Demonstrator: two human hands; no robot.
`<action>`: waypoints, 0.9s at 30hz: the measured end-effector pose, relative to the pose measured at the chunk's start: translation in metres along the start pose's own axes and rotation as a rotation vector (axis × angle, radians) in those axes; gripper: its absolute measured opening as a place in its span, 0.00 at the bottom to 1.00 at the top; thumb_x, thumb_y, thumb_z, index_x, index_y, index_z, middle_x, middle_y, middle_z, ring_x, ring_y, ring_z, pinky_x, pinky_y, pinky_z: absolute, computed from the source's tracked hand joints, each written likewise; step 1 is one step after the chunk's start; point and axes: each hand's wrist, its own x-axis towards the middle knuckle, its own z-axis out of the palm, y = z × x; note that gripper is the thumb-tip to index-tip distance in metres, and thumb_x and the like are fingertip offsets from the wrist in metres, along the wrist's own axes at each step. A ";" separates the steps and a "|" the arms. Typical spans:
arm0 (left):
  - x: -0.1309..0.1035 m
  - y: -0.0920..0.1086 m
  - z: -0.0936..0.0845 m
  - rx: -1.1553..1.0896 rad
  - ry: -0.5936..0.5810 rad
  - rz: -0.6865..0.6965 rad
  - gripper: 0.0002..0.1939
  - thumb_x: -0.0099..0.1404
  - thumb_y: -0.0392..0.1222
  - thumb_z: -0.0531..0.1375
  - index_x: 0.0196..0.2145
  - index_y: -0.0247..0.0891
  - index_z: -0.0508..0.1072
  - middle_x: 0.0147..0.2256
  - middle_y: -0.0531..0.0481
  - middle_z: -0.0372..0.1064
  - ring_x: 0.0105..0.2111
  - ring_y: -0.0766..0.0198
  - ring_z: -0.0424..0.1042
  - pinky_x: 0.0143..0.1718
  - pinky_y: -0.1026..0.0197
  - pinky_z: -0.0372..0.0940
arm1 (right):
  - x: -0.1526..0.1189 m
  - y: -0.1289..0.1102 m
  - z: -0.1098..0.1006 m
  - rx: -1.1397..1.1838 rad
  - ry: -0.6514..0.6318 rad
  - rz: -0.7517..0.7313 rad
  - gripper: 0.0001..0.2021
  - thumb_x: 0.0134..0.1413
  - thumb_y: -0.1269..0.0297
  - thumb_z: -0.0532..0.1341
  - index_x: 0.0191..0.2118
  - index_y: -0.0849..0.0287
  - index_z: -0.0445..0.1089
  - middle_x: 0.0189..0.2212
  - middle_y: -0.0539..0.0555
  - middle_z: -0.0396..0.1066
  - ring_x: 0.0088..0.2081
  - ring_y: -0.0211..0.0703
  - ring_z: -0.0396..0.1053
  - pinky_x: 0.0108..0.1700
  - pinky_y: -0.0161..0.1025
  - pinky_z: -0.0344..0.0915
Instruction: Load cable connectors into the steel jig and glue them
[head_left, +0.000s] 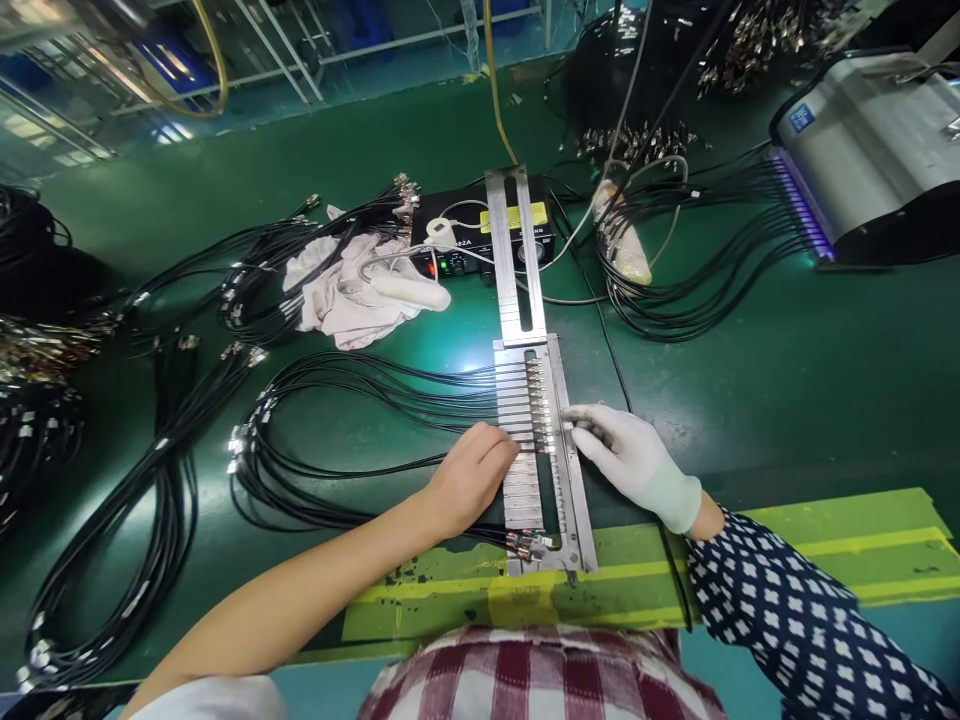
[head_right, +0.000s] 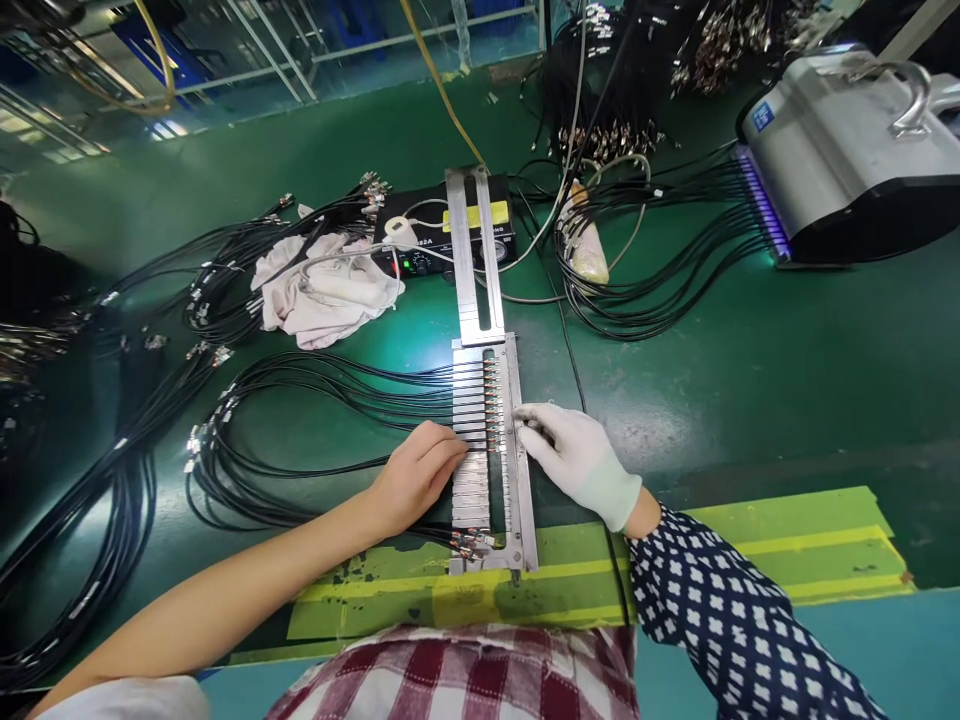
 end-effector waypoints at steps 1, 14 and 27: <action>-0.001 -0.001 0.001 0.003 -0.004 0.009 0.07 0.73 0.32 0.50 0.43 0.36 0.68 0.36 0.46 0.68 0.36 0.62 0.64 0.37 0.61 0.65 | 0.000 0.000 0.000 -0.005 0.001 -0.003 0.13 0.67 0.57 0.53 0.50 0.54 0.69 0.40 0.53 0.77 0.39 0.45 0.74 0.41 0.42 0.71; -0.024 -0.010 -0.015 0.212 -0.184 0.083 0.19 0.72 0.31 0.46 0.57 0.35 0.67 0.34 0.45 0.64 0.33 0.60 0.60 0.34 0.59 0.58 | 0.003 0.002 0.002 -0.004 0.002 0.007 0.13 0.67 0.57 0.54 0.49 0.53 0.70 0.38 0.52 0.77 0.38 0.45 0.74 0.40 0.42 0.70; -0.049 0.022 -0.055 -0.380 -0.486 -0.379 0.07 0.72 0.40 0.54 0.39 0.38 0.71 0.37 0.47 0.69 0.39 0.62 0.67 0.43 0.60 0.63 | -0.009 0.004 0.004 0.070 0.012 0.039 0.15 0.67 0.55 0.53 0.50 0.54 0.71 0.38 0.53 0.75 0.35 0.44 0.72 0.38 0.42 0.70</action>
